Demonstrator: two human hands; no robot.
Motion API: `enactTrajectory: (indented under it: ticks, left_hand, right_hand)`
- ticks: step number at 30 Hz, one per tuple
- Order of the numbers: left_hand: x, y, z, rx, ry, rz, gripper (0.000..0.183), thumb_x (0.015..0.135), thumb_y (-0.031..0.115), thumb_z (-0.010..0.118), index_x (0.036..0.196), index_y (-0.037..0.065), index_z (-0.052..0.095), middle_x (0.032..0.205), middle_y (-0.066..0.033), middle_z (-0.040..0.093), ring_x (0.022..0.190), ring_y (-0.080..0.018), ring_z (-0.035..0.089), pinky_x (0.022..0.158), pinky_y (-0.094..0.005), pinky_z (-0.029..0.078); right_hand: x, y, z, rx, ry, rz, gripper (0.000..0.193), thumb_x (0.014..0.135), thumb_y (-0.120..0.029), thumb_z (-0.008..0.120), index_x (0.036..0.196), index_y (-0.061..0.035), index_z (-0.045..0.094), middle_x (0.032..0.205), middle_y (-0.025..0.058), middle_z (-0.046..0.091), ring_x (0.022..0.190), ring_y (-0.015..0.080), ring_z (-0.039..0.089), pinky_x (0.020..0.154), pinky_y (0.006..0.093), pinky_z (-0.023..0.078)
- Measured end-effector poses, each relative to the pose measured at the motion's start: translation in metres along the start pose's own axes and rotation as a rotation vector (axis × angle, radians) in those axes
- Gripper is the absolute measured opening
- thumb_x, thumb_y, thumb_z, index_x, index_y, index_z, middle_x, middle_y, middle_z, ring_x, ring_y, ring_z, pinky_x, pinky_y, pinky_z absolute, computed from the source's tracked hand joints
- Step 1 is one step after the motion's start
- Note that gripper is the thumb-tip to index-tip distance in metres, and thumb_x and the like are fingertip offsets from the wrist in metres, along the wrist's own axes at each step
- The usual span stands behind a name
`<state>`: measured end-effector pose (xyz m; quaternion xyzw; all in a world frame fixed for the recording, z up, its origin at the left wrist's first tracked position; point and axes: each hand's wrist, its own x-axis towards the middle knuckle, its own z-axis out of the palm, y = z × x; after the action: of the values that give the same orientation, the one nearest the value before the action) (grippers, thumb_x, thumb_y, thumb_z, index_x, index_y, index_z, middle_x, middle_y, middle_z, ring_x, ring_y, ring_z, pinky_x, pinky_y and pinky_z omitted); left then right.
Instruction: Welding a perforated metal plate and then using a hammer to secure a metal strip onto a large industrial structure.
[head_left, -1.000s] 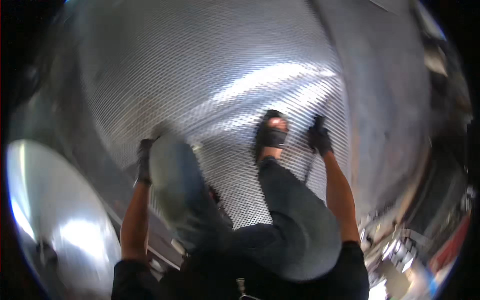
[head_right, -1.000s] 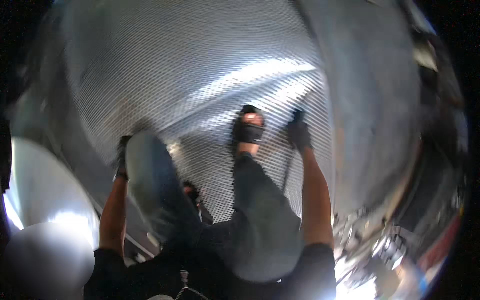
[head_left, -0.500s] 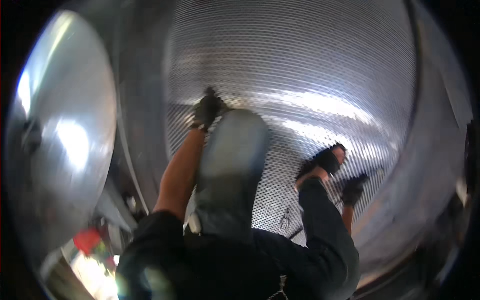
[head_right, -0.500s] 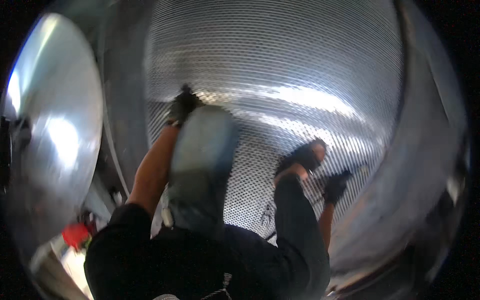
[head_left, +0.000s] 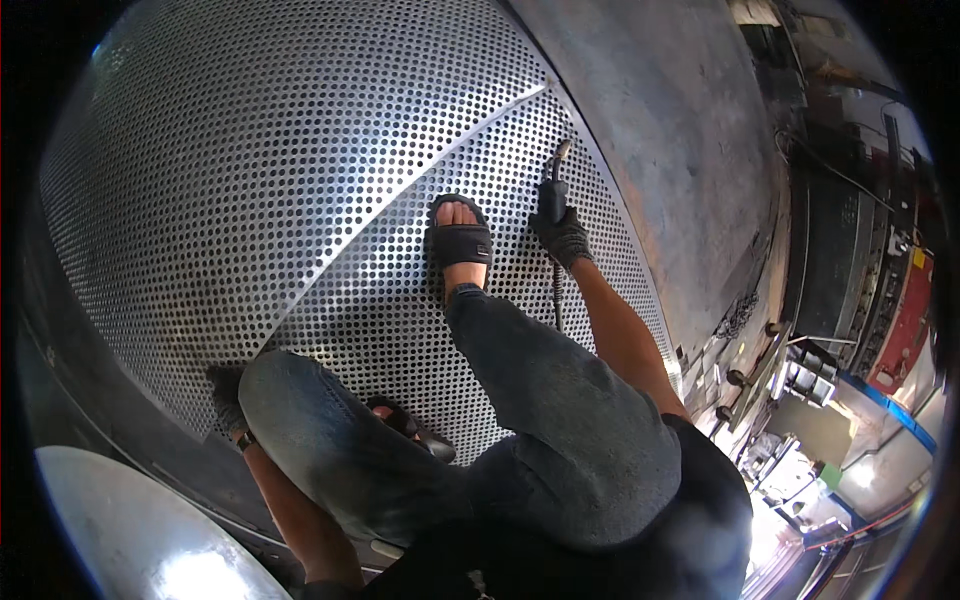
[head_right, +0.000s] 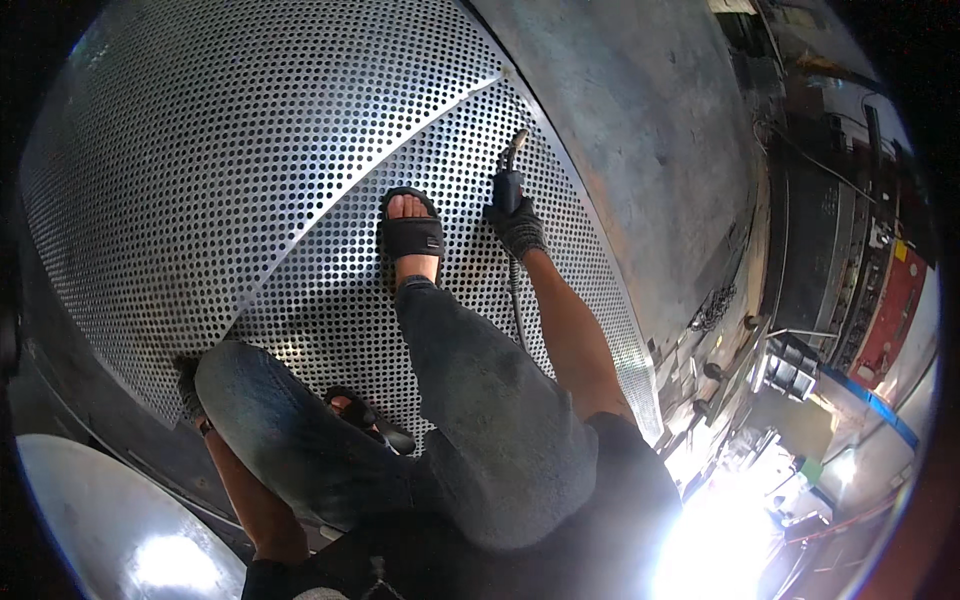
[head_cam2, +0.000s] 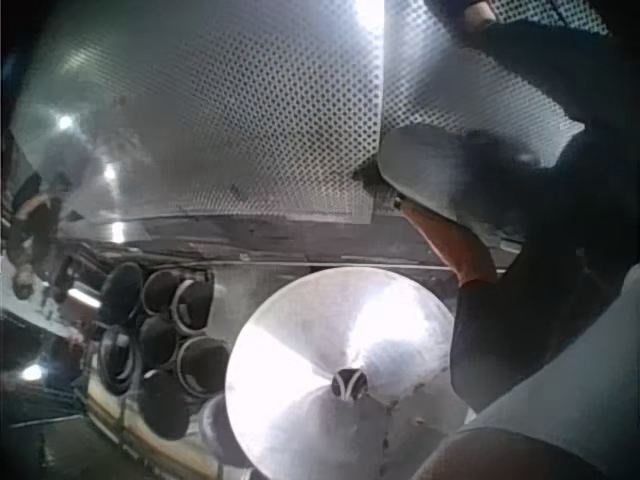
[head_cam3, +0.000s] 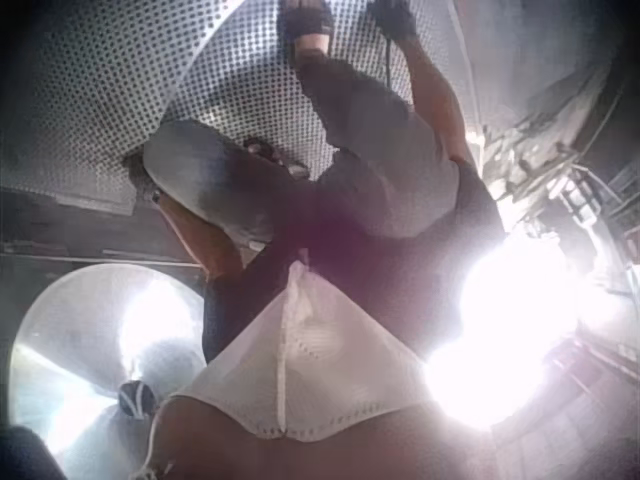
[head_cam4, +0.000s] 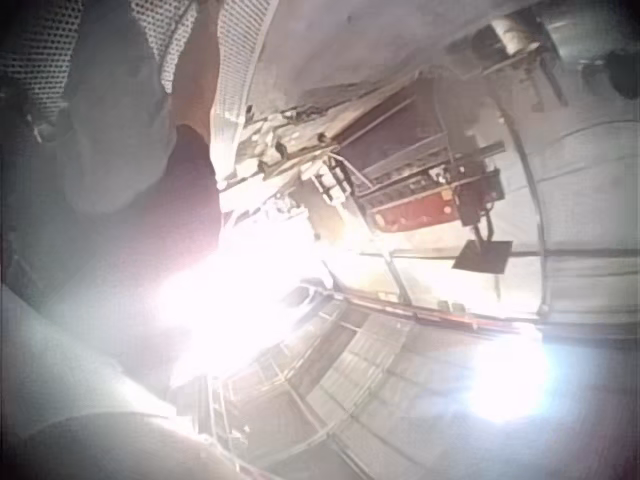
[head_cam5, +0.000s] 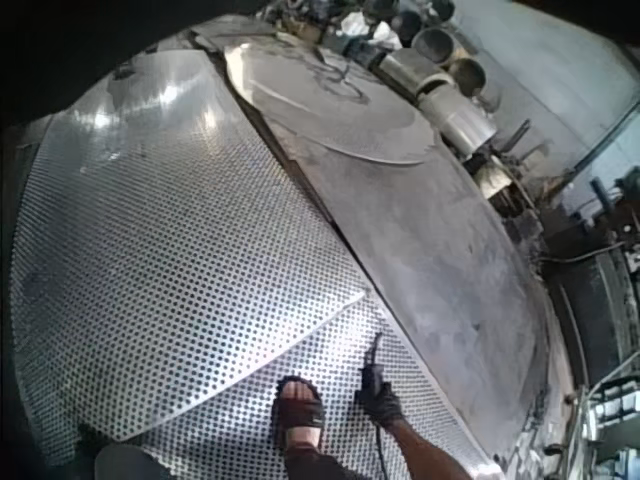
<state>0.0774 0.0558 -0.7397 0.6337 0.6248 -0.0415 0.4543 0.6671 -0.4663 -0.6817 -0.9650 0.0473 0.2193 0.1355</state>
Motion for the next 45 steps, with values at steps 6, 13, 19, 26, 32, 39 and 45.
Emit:
enactTrajectory:
  ticks: [6, 13, 19, 26, 32, 39, 45]
  left_hand:
    - [0.016, -0.002, 0.007, -0.398, -0.113, -0.144, 0.049, 0.106, 0.03, 0.053, 0.148, 0.006, 0.05, 0.132, -0.0176, 0.066, 0.114, -0.0282, 0.066, 0.104, -0.0416, 0.051]
    - [0.022, -0.013, -0.013, -0.661, -0.122, -0.27, 0.05, 0.105, 0.033, 0.055, 0.147, 0.006, 0.052, 0.134, -0.015, 0.065, 0.115, -0.0277, 0.065, 0.104, -0.0427, 0.051]
    - [0.033, -0.011, -0.051, -0.898, -0.051, -0.266, 0.05, 0.105, 0.035, 0.058, 0.146, 0.006, 0.054, 0.135, -0.0127, 0.065, 0.116, -0.0274, 0.064, 0.105, -0.0435, 0.051]
    - [-0.031, 0.043, -0.018, -0.976, -0.069, -0.332, 0.055, 0.104, 0.046, 0.057, 0.141, 0.005, 0.056, 0.126, -0.0143, 0.068, 0.114, -0.0285, 0.064, 0.103, -0.0443, 0.051]
    - [0.015, -0.009, -0.083, -0.099, 0.142, 0.054, 0.051, 0.106, 0.043, 0.05, 0.138, 0.003, 0.059, 0.124, -0.0243, 0.068, 0.119, -0.0357, 0.064, 0.106, -0.0505, 0.048]
    - [-0.023, 0.025, 0.036, 0.734, 0.166, 0.626, 0.04, 0.106, 0.03, 0.048, 0.13, 0.003, 0.065, 0.118, -0.0229, 0.071, 0.122, -0.0397, 0.062, 0.111, -0.0509, 0.043]
    - [0.016, 0.038, 0.04, 0.076, 0.146, 0.365, 0.027, 0.102, 0.01, 0.049, 0.123, 0.0, 0.061, 0.106, -0.0166, 0.072, 0.104, -0.0289, 0.068, 0.094, -0.0386, 0.052]
  right_hand:
    - [0.016, -0.003, -0.023, -0.027, -0.091, 0.059, 0.095, 0.074, -0.056, 0.079, 0.142, 0.0008, 0.046, 0.122, 0.0252, 0.067, 0.116, 0.0401, 0.066, 0.101, 0.0479, 0.053]
    - [-0.051, -0.077, -0.077, -0.001, -0.29, 0.004, 0.082, 0.087, -0.05, 0.071, 0.143, 0.0027, 0.041, 0.122, 0.0291, 0.066, 0.116, 0.0422, 0.066, 0.099, 0.0509, 0.053]
    - [-0.032, -0.025, -0.031, -0.026, -0.249, 0.112, 0.086, 0.089, -0.05, 0.067, 0.147, 0.0038, 0.034, 0.121, 0.0305, 0.066, 0.118, 0.0413, 0.066, 0.099, 0.0511, 0.053]
    - [-0.03, 0.023, -0.034, 0.027, -0.157, 0.141, 0.082, 0.086, -0.051, 0.07, 0.144, -0.0008, 0.04, 0.119, 0.0296, 0.068, 0.11, 0.0433, 0.069, 0.095, 0.054, 0.054]
    - [-0.025, -0.006, -0.017, 0.13, -0.196, 0.059, 0.078, 0.09, -0.06, 0.061, 0.145, -0.0067, 0.045, 0.123, 0.0315, 0.065, 0.109, 0.0479, 0.067, 0.093, 0.0576, 0.053]
    - [0.021, 0.063, 0.017, -0.224, 0.238, -0.668, 0.062, 0.095, -0.012, 0.053, 0.155, 0.0004, 0.039, 0.127, 0.0278, 0.063, 0.097, 0.0398, 0.064, 0.088, 0.0476, 0.051]
    - [0.044, 0.107, 0.038, -0.394, 0.238, -0.309, 0.087, 0.097, -0.059, 0.061, 0.147, 0.0102, 0.04, 0.12, 0.0248, 0.068, 0.093, 0.038, 0.071, 0.078, 0.0461, 0.058]
